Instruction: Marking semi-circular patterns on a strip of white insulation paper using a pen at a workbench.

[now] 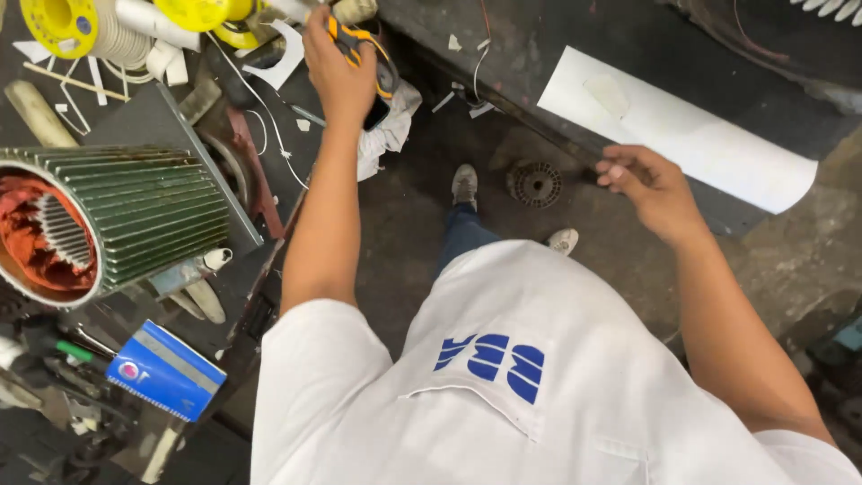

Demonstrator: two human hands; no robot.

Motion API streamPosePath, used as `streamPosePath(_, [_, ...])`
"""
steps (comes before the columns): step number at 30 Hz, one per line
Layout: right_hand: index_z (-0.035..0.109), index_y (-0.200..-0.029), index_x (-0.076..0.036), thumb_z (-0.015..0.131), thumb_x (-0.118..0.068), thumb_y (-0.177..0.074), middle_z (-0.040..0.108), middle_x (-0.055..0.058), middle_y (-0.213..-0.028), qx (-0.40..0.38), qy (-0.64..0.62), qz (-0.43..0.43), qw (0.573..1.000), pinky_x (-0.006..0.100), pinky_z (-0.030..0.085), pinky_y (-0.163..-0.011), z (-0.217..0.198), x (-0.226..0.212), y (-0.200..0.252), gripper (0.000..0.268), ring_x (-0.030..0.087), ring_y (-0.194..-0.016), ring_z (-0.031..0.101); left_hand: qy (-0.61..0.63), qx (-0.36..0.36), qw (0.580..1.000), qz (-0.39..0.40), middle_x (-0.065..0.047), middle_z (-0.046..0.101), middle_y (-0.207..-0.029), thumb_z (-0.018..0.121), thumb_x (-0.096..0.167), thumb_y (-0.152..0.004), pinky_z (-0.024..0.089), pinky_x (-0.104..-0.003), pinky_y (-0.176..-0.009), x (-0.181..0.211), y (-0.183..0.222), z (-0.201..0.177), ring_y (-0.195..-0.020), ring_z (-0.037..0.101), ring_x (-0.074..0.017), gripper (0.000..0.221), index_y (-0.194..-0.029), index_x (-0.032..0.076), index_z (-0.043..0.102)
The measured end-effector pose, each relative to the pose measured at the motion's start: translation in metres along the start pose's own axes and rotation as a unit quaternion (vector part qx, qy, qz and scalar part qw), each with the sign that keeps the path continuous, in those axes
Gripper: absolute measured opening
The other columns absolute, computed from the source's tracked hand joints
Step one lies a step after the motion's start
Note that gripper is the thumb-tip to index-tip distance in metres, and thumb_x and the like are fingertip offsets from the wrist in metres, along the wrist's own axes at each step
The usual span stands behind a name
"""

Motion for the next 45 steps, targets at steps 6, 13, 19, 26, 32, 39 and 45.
streamPosePath(6, [0.060,-0.129,-0.006,0.057,-0.014,-0.102,0.067,0.010,-0.118,-0.039,0.040,-0.001,0.998,0.033,0.054,-0.093,0.025,-0.017,-0.011,0.029,0.020,-0.100,0.067,0.032,0.004,0.999,-0.023,-0.015,0.061,-0.121,0.068,0.021,-0.079,0.044,-0.041,-0.103,0.018,-0.022,0.019,-0.120,0.055,-0.0344,0.050,-0.123,0.004,0.053])
streamPosePath(13, [0.048,-0.139,-0.007,0.056,-0.018,-0.098,0.064,0.016,-0.123,-0.139,-0.045,-0.044,0.988,0.036,0.060,-0.085,0.109,-0.069,-0.043,0.044,0.025,-0.103,0.068,0.206,-0.068,0.976,0.035,-0.016,0.054,-0.136,0.068,0.005,-0.088,0.037,-0.041,-0.118,0.122,0.104,-0.016,-0.132,0.052,-0.0320,0.055,-0.137,0.003,0.045])
streamPosePath(19, [0.045,-0.141,0.000,0.065,-0.001,-0.092,0.067,0.019,-0.109,-0.256,-0.170,-0.123,0.944,0.031,0.062,-0.062,0.204,-0.107,-0.083,0.053,0.021,-0.083,0.072,0.321,-0.126,0.939,-0.019,-0.016,0.053,-0.136,0.057,0.022,-0.102,0.041,-0.044,-0.112,0.107,0.132,-0.054,-0.128,0.054,-0.0333,0.051,-0.148,0.008,0.037])
streamPosePath(26, [0.046,-0.141,0.000,0.058,0.004,-0.094,0.065,0.018,-0.117,-0.255,-0.161,-0.110,0.947,0.027,0.058,-0.072,0.239,-0.095,-0.135,0.048,0.019,-0.093,0.067,0.031,-0.039,0.993,-0.111,-0.013,0.063,-0.114,0.061,0.025,-0.098,0.055,-0.047,-0.083,-0.047,0.105,-0.101,-0.100,0.065,-0.0337,0.046,-0.137,0.007,0.045])
streamPosePath(32, [0.047,-0.138,-0.006,0.060,0.001,-0.095,0.067,0.012,-0.117,-0.257,-0.155,-0.073,0.951,0.022,0.056,-0.068,0.265,-0.104,-0.150,0.045,0.013,-0.085,0.065,-0.132,-0.063,0.978,-0.146,-0.013,0.055,-0.111,0.072,0.047,-0.088,0.054,-0.052,-0.071,-0.101,0.105,-0.090,-0.099,0.061,-0.0386,0.066,-0.142,0.019,0.045])
streamPosePath(39, [0.049,-0.135,-0.013,0.065,-0.010,-0.096,0.069,0.005,-0.105,-0.181,-0.134,-0.044,0.973,0.022,0.051,-0.060,0.272,-0.089,-0.191,0.042,0.011,-0.076,0.063,-0.234,-0.105,0.961,-0.100,-0.013,0.054,-0.109,0.082,0.074,-0.069,0.050,-0.043,-0.070,-0.092,0.080,-0.056,-0.094,0.055,-0.0299,0.084,-0.126,0.020,0.053])
streamPosePath(45, [0.037,-0.147,-0.016,0.055,-0.012,-0.104,0.044,0.007,-0.155,-0.242,-0.068,-0.108,0.962,0.033,0.055,-0.089,0.315,-0.131,-0.257,0.047,0.023,-0.125,0.058,-0.058,-0.062,0.991,-0.100,-0.013,0.053,-0.109,0.084,0.010,-0.078,0.054,-0.043,-0.065,-0.092,0.067,-0.051,-0.099,0.061,-0.0354,0.053,-0.115,0.010,0.047])
Point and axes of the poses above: each hand's wrist, its own y-axis away from the middle knuckle, its own z-axis out of the palm, x = y × z, the point moved 9 cm from there along -y, towards the middle knuckle
